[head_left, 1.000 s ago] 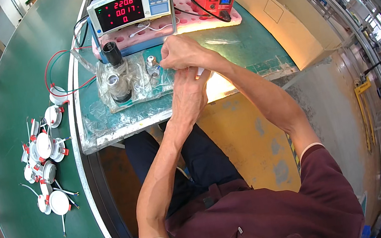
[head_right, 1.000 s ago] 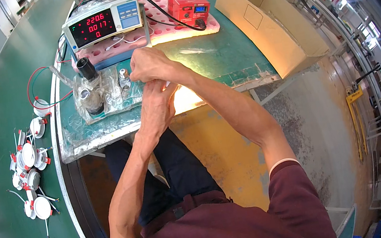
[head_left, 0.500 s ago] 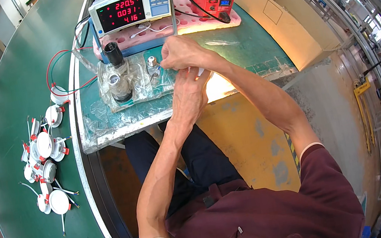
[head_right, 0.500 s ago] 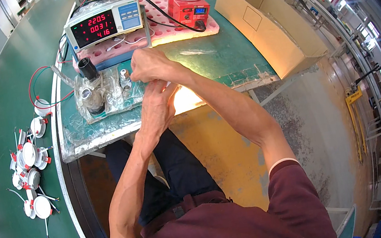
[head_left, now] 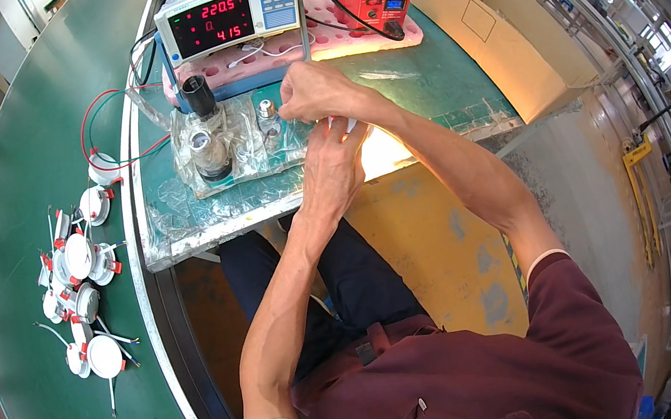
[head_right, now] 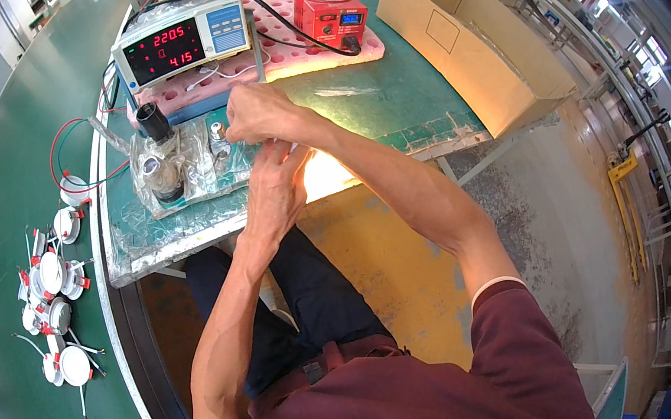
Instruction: Manually assembling and testing small circular LED lighting components using a testing rig.
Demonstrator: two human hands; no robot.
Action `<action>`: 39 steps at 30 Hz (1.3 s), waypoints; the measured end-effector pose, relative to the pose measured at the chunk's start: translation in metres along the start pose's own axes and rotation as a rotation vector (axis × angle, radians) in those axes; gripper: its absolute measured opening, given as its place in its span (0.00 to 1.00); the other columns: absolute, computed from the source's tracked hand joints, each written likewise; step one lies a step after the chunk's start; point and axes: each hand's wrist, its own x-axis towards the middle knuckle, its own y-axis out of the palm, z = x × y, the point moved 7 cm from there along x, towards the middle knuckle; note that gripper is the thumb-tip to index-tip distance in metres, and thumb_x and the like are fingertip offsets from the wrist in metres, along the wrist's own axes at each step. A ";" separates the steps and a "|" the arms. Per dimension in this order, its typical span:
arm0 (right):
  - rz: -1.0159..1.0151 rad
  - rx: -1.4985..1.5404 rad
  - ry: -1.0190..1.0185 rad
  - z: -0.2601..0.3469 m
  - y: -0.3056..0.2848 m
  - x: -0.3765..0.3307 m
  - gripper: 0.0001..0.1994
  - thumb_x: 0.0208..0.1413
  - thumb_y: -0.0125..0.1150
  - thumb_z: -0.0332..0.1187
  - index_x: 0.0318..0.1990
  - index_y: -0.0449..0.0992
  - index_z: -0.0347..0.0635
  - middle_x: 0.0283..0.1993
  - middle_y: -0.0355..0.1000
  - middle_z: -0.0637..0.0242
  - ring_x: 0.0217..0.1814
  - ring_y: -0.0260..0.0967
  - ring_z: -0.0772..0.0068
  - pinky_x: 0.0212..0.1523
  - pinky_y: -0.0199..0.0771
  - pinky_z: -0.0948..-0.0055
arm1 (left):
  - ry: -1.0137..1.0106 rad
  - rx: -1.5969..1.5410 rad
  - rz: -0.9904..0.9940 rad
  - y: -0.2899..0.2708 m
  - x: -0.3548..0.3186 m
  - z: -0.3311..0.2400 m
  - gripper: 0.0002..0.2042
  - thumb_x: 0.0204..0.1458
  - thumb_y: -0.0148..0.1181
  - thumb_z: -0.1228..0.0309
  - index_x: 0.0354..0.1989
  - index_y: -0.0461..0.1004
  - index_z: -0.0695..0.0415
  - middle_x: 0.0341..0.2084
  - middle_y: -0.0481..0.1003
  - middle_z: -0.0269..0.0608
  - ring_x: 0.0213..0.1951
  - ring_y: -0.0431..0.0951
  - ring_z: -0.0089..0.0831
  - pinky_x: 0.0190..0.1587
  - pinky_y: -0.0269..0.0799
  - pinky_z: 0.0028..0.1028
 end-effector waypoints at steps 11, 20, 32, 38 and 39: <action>-0.020 -0.032 -0.002 -0.001 0.000 0.001 0.11 0.40 0.65 0.37 0.24 0.81 0.36 0.19 0.76 0.60 0.22 0.74 0.65 0.28 0.74 0.64 | -0.003 -0.015 -0.009 -0.002 0.001 -0.001 0.15 0.48 0.59 0.84 0.45 0.78 0.61 0.42 0.75 0.50 0.46 0.74 0.53 0.45 0.73 0.45; 0.008 -0.006 0.006 -0.005 0.004 0.003 0.11 0.41 0.65 0.37 0.24 0.81 0.36 0.19 0.75 0.61 0.23 0.74 0.65 0.29 0.74 0.65 | -0.064 -0.128 -0.080 -0.005 0.000 0.003 0.13 0.50 0.62 0.82 0.45 0.78 0.63 0.43 0.78 0.51 0.46 0.76 0.53 0.48 0.72 0.47; 0.032 0.104 -0.003 -0.011 0.001 -0.004 0.12 0.41 0.65 0.37 0.22 0.79 0.34 0.16 0.73 0.63 0.18 0.69 0.71 0.22 0.69 0.68 | 0.008 -0.002 -0.077 -0.001 -0.003 -0.001 0.14 0.50 0.67 0.77 0.46 0.80 0.62 0.44 0.80 0.49 0.45 0.78 0.52 0.45 0.76 0.42; 0.029 0.126 -0.009 -0.024 0.004 -0.010 0.12 0.43 0.65 0.37 0.23 0.80 0.34 0.16 0.73 0.63 0.18 0.70 0.71 0.23 0.69 0.69 | 0.068 0.146 0.079 0.011 -0.009 -0.005 0.16 0.50 0.63 0.79 0.49 0.78 0.61 0.49 0.77 0.50 0.52 0.74 0.52 0.54 0.72 0.45; 0.017 0.150 -0.048 -0.021 0.004 -0.010 0.12 0.42 0.64 0.38 0.23 0.81 0.35 0.17 0.74 0.61 0.20 0.73 0.64 0.28 0.73 0.65 | 0.085 0.178 0.064 0.012 -0.010 -0.005 0.18 0.48 0.62 0.79 0.51 0.76 0.60 0.50 0.75 0.52 0.54 0.72 0.53 0.57 0.68 0.48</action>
